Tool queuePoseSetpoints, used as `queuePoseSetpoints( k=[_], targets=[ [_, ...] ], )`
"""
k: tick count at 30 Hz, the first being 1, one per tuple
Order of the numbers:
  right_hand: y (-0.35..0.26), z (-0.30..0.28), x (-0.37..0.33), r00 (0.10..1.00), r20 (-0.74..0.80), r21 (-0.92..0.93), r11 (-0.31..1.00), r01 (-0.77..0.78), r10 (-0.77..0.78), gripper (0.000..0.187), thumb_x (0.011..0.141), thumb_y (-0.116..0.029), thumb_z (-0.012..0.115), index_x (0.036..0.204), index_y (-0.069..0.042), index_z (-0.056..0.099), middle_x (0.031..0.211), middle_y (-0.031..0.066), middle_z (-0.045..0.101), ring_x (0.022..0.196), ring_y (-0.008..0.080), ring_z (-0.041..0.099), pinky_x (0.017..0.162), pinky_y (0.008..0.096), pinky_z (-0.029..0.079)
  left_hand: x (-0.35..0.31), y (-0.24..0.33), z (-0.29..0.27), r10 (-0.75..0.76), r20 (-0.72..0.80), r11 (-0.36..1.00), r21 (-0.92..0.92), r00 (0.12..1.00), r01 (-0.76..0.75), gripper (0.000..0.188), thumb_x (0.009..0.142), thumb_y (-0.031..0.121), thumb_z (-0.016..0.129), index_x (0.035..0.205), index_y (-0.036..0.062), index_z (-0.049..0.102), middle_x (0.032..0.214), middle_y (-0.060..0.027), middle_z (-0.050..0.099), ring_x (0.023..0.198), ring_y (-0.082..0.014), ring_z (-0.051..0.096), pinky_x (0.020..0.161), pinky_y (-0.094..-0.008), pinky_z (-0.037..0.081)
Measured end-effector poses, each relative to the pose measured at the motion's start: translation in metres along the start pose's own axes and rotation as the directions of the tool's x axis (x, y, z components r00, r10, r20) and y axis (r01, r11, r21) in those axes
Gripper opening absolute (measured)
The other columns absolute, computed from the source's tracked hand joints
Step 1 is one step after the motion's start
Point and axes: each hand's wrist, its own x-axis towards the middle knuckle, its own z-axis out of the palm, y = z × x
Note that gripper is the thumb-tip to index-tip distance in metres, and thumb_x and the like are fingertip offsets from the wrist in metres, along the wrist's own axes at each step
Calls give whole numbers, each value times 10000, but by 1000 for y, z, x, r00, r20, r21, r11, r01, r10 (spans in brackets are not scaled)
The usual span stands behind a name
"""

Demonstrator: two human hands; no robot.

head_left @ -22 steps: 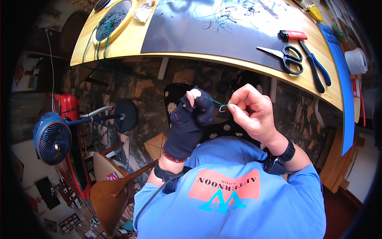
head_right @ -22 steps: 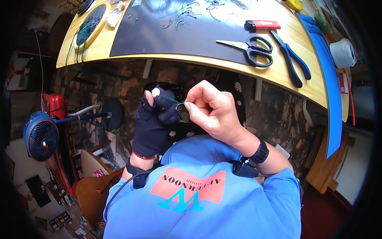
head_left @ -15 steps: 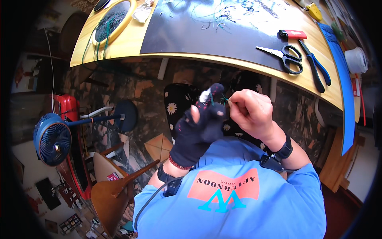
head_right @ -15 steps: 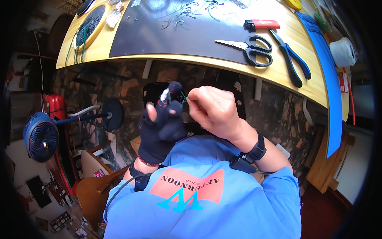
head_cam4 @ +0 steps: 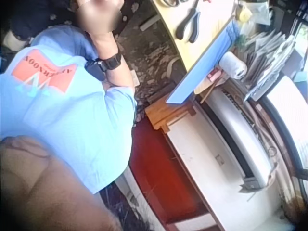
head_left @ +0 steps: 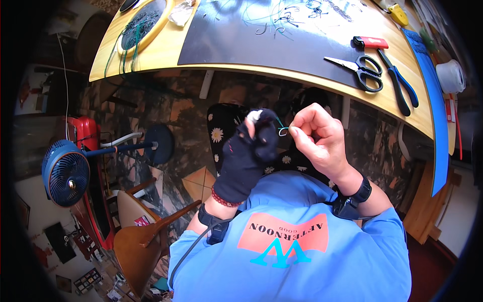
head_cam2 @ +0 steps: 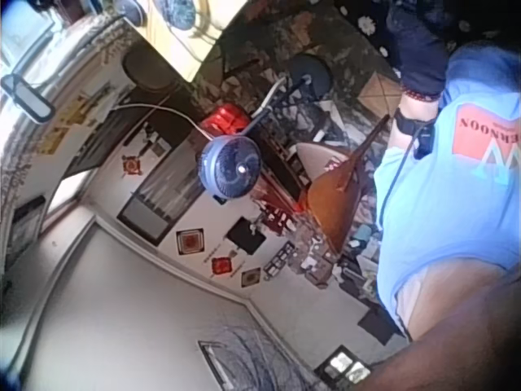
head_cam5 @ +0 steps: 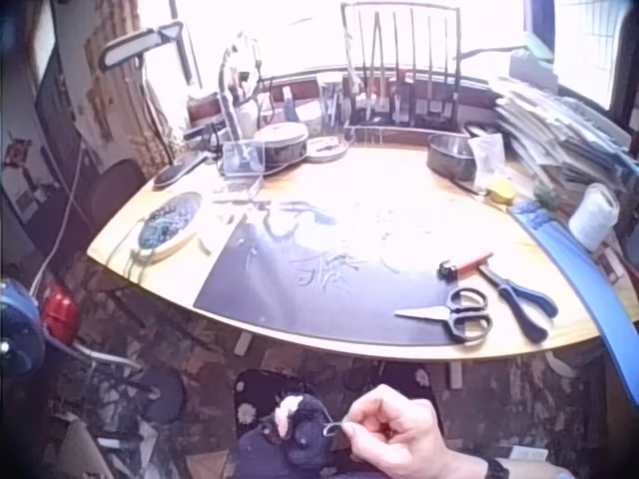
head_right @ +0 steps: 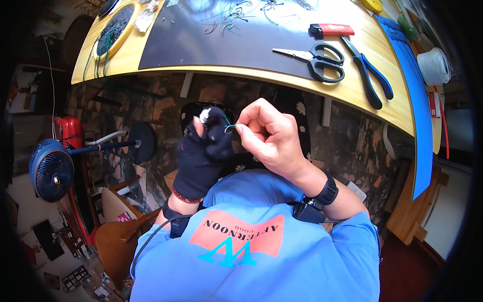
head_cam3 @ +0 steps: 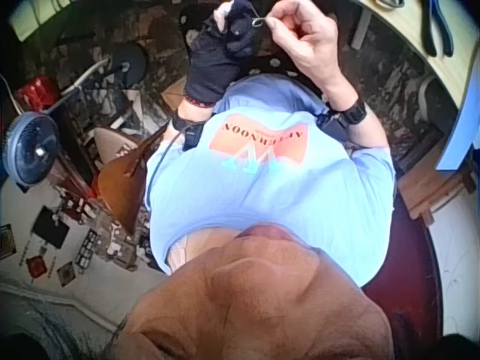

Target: Assembling or repairing a small fishing lure or decorative item using a hook, string, and pliers at a desk.

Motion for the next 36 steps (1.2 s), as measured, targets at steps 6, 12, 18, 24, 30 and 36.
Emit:
queuePoseSetpoints(
  k=[6, 12, 18, 24, 30, 36],
  targets=[
    [10, -2, 10, 871, 90, -461, 755, 467, -483, 162, 781, 71, 684, 856, -28, 581, 629, 37, 530, 500, 127, 494, 480, 267, 393, -19, 10, -2, -277, 280, 514, -765, 919, 388, 537, 1016, 371, 542, 1444, 78, 402, 1048, 19, 630, 588, -74, 452, 536, -233, 352],
    [6, -6, 6, 921, 120, -388, 837, 386, -369, 190, 750, 80, 691, 850, -41, 583, 622, 40, 505, 503, 156, 508, 477, 289, 398, 5, 20, -23, -286, 320, 292, -869, 903, 400, 358, 1033, 243, 545, 1344, 68, 568, 1049, 13, 648, 765, -27, 497, 674, -174, 407],
    [0, -17, 8, 947, 194, -323, 894, 310, -258, 180, 763, 57, 695, 844, -49, 574, 555, 13, 435, 450, 131, 444, 466, 274, 363, 26, 33, -29, -204, 297, 760, -552, 933, 342, 467, 888, 40, 655, 1346, 85, 575, 979, 26, 620, 809, -40, 511, 701, -199, 435],
    [-2, -24, 10, 957, 253, -275, 938, 209, -139, 140, 801, 32, 671, 848, -52, 569, 537, 8, 412, 450, 127, 429, 462, 282, 345, 29, 40, -30, -278, 403, 675, -564, 872, 476, 523, 808, 21, 712, 1313, 69, 586, 906, 10, 623, 729, -57, 543, 631, -209, 454],
    [-2, -26, 13, 937, 312, -281, 928, 247, -155, 128, 817, 19, 665, 855, -51, 565, 532, 3, 394, 445, 121, 409, 459, 293, 334, 30, 38, -27, -321, 439, 595, -596, 839, 539, 485, 793, 26, 715, 1262, 56, 591, 816, 19, 592, 599, -55, 518, 523, -215, 426],
    [2, -26, 12, 935, 327, -252, 940, 228, -139, 123, 808, 15, 677, 856, -54, 588, 532, -12, 392, 450, 107, 377, 459, 280, 296, 29, 23, -25, -251, 423, 735, -503, 871, 456, 460, 829, 66, 728, 1269, 40, 596, 863, -6, 650, 726, -88, 591, 629, -244, 496]
  ],
)
